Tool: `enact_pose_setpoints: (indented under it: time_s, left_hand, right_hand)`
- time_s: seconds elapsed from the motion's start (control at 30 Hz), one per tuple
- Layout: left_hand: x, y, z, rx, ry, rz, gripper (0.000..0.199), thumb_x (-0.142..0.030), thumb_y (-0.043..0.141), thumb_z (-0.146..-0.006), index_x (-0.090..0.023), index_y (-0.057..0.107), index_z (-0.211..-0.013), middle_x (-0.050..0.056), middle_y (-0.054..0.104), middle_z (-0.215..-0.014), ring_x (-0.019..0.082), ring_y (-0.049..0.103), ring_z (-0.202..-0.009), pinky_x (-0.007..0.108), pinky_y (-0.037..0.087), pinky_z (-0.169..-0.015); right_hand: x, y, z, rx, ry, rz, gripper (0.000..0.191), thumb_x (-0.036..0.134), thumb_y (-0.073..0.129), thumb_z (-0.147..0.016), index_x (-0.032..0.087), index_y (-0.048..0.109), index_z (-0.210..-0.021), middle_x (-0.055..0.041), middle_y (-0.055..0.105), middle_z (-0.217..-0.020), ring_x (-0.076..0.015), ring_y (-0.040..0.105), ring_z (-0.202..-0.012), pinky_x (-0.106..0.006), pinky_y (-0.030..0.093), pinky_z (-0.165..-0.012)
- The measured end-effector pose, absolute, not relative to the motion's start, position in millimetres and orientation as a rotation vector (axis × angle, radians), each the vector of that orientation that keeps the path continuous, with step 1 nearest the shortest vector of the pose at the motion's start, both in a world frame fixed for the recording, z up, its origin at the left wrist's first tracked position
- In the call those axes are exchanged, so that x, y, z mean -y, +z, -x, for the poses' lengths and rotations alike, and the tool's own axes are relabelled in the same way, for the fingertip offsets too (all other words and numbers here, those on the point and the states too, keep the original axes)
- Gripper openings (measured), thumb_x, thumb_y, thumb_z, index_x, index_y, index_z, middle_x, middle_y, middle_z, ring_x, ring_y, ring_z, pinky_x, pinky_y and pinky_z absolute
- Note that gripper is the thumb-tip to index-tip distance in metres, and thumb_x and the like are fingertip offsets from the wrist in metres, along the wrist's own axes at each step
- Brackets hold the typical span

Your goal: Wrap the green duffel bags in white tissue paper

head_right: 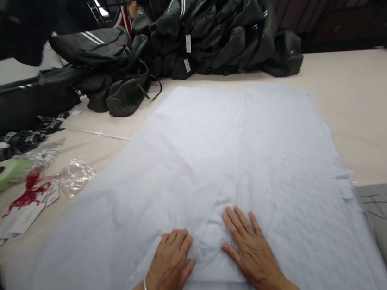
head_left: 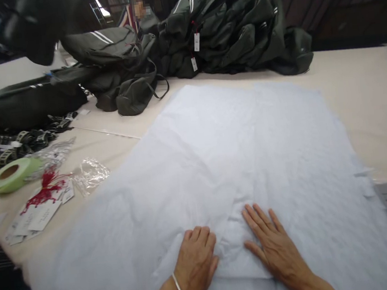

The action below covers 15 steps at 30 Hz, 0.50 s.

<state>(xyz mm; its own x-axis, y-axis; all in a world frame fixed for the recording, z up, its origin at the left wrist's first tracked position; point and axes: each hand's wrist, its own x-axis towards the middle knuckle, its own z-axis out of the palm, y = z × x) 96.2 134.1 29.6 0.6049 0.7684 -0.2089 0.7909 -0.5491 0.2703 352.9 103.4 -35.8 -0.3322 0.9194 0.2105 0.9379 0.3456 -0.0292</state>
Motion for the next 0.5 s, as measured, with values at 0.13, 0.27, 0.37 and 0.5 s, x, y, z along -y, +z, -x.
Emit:
enact_pose_setpoints:
  time_s: [0.13,0.27,0.37,0.5]
  left_hand:
    - [-143.1,37.4,-98.4,-1.242,-0.182,-2.505,0.010,-0.013,0.054,-0.085,-0.020,0.055,-0.093,0.004,0.061,-0.097,0.025,0.056,-0.091,0.044,0.048,-0.082]
    - [-150.1,42.3,-94.8,-1.283,-0.152,-2.471,0.007,-0.014,0.053,-0.086,-0.020,0.056,-0.087,0.003,0.062,-0.093,0.024,0.057,-0.087,0.043,0.048,-0.082]
    - [-151.1,50.0,-91.2,-1.295,-0.110,-2.457,0.003,-0.019,0.060,-0.086,-0.021,0.058,-0.086,0.002,0.063,-0.090,0.023,0.058,-0.085,0.041,0.047,-0.080]
    - [-162.0,61.3,-99.8,-1.233,0.096,-2.456,0.011,-0.030,0.062,-0.088,-0.022,0.059,-0.094,0.003,0.064,-0.093,0.023,0.059,-0.087,0.038,0.049,-0.079]
  right_hand:
    - [-101.1,-35.4,-351.4,2.422,-0.235,1.697,0.070,0.054,0.043,-0.093,0.016,0.025,-0.149,-0.0047,0.034,-0.152,-0.0247,0.021,-0.143,-0.047,0.008,-0.118]
    - [-96.4,-36.3,-354.4,2.409,-0.323,1.699,0.072,0.057,0.043,-0.092,0.016,0.026,-0.148,-0.0045,0.035,-0.151,-0.0244,0.023,-0.142,-0.047,0.010,-0.117]
    - [-89.9,-36.2,-359.4,2.416,-0.326,1.702,0.072,0.058,0.042,-0.092,0.017,0.024,-0.149,-0.0041,0.036,-0.151,-0.0247,0.026,-0.141,-0.047,0.017,-0.114]
    - [-83.0,-36.4,-362.6,2.423,-0.321,1.699,0.072,0.058,0.042,-0.093,0.018,0.023,-0.149,-0.0032,0.037,-0.151,-0.0247,0.028,-0.140,-0.047,0.022,-0.111]
